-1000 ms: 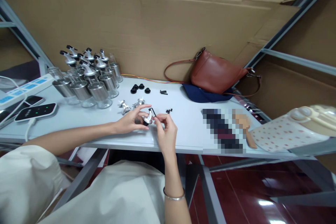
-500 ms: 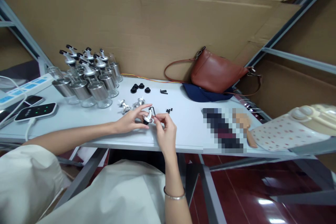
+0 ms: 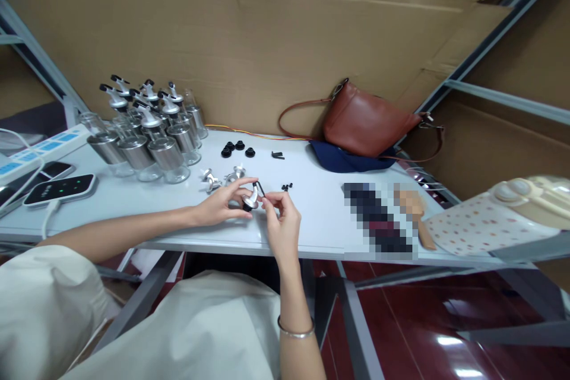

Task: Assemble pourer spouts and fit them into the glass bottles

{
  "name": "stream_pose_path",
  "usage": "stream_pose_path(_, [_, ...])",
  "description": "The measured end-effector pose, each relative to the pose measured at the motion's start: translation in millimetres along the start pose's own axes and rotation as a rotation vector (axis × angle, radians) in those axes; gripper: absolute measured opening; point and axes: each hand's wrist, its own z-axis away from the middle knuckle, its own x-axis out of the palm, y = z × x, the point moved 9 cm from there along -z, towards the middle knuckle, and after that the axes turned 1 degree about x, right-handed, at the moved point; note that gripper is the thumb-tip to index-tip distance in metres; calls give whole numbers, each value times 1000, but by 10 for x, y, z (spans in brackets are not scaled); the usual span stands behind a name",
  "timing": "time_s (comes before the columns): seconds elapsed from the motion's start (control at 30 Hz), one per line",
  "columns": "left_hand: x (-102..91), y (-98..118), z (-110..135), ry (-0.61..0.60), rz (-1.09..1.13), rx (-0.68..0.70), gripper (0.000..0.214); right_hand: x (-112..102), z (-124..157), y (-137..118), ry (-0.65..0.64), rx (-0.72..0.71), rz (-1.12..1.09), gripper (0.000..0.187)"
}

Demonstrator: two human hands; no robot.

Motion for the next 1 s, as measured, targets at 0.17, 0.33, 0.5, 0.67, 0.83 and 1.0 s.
stream_pose_path(0.17, [-18,19,2,14,-4,-7,77,9,9,-12,-3,-7,21,9])
stream_pose_path(0.33, [-77,58,14,77,-2,4,74,124,4,-86,-117,-83,57,35])
stream_pose_path(0.5, [-103,112,19,102,-27,51,68,152,9,-125,-157,-145,98,44])
stream_pose_path(0.67, [-105,91,22,105,-46,36,74,101,10,-81,-112,-129,85,40])
stream_pose_path(0.83, [-107,91,22,101,-53,47,75,97,7,-76,-113,-116,64,36])
stream_pose_path(1.0, [-102,97,20,94,-51,49,73,95,4,-98,-112,-96,75,33])
